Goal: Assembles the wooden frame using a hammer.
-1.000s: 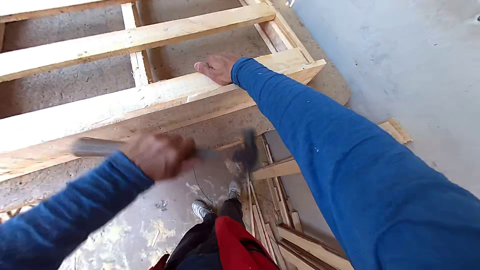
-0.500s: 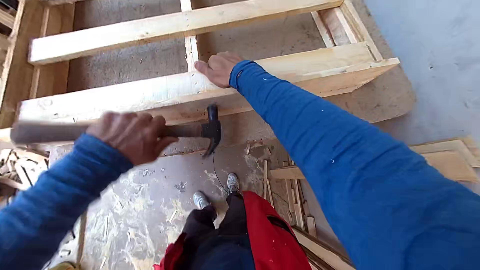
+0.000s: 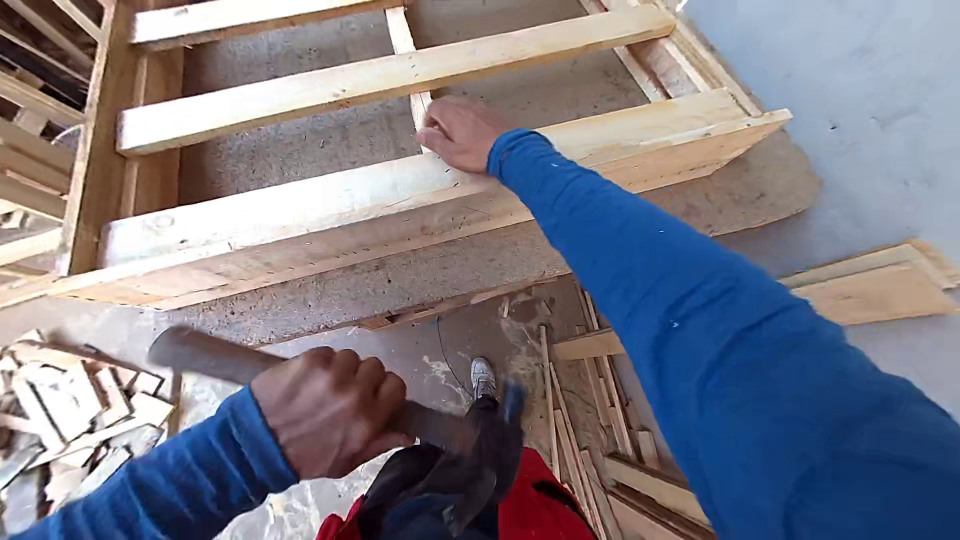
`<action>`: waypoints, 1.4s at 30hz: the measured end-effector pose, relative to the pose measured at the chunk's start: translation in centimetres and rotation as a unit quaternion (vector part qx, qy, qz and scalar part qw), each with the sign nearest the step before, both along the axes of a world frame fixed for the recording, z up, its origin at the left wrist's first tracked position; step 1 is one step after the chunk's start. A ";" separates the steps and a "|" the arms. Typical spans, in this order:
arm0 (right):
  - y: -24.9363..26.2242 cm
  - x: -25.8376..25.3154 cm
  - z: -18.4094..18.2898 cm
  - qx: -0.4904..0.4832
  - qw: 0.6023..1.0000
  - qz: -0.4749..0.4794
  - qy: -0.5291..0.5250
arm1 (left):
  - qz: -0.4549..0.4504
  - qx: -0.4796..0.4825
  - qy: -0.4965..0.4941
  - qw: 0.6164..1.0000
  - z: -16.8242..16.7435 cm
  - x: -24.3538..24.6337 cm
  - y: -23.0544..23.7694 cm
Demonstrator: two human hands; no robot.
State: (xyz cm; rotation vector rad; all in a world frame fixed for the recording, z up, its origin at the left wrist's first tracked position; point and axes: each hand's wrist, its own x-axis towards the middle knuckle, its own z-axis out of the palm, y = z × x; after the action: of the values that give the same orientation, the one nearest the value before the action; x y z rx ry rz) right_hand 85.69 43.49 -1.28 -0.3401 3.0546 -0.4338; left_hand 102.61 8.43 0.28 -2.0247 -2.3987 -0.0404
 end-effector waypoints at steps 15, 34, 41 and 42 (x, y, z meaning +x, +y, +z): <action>-8.2 -2.0 0.8 0.050 0.982 0.028 -0.180 | 0.009 -0.024 0.005 1.000 -0.4 -0.2 -5.4; -14.3 -5.0 -1.2 0.047 0.989 0.010 -0.141 | 0.221 -0.045 0.002 0.974 0.7 -11.2 -14.2; -17.9 -6.3 0.7 0.021 0.986 0.019 -0.163 | 0.077 0.026 -0.008 0.997 -0.4 -6.6 -19.5; -19.9 -6.4 0.9 -0.005 0.986 0.015 -0.165 | 0.057 0.024 -0.014 0.998 -0.5 -7.9 -20.4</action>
State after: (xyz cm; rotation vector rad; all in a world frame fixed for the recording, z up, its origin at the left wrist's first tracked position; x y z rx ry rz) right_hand 79.32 23.61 -0.39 -0.2817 2.7230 -0.4535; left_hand 94.73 -11.98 -0.21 -1.8764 -2.5008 -0.1248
